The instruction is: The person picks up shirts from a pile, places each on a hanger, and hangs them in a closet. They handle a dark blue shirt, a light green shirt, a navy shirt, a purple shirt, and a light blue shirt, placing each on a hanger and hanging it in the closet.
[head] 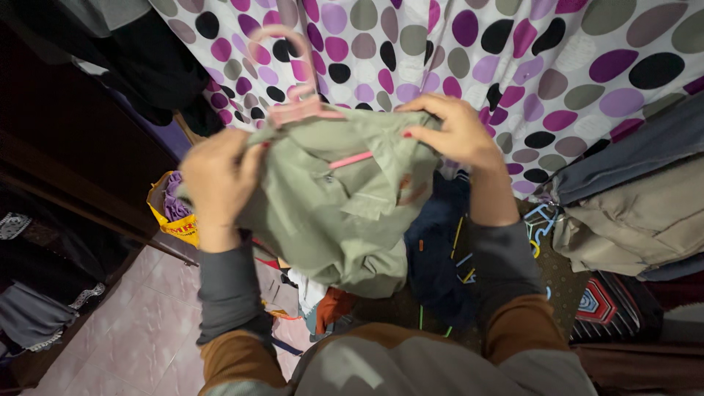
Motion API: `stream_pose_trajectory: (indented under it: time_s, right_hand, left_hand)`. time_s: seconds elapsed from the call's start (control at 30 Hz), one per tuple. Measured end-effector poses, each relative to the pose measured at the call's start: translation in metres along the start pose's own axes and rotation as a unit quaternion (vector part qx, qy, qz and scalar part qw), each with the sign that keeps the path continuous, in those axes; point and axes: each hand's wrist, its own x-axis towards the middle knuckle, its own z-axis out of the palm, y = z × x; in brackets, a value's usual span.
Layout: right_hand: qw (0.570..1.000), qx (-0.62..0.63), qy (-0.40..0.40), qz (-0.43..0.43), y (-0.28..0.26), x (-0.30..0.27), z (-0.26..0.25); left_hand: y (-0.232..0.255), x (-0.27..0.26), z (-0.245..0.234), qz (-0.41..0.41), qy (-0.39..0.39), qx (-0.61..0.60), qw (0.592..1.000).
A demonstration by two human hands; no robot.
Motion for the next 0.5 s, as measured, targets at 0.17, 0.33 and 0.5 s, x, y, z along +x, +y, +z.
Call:
stream_pose_trajectory:
  time_s: [0.17,0.33,0.5]
  right_hand:
    - [0.981,0.150,-0.109,0.050,0.002,-0.023,0.002]
    - [0.984,0.139,-0.090,-0.064,-0.004,-0.033,-0.011]
    - [0.995,0.026,0.014,0.091,0.012,0.000,-0.011]
  left_hand:
    - [-0.033,-0.008,-0.036,0.007,0.091,0.078,0.993]
    - [-0.041,0.002,-0.038,-0.021,0.172,0.039,0.984]
    - [-0.043,0.025,-0.012,-0.018,0.087,-0.034,0.995]
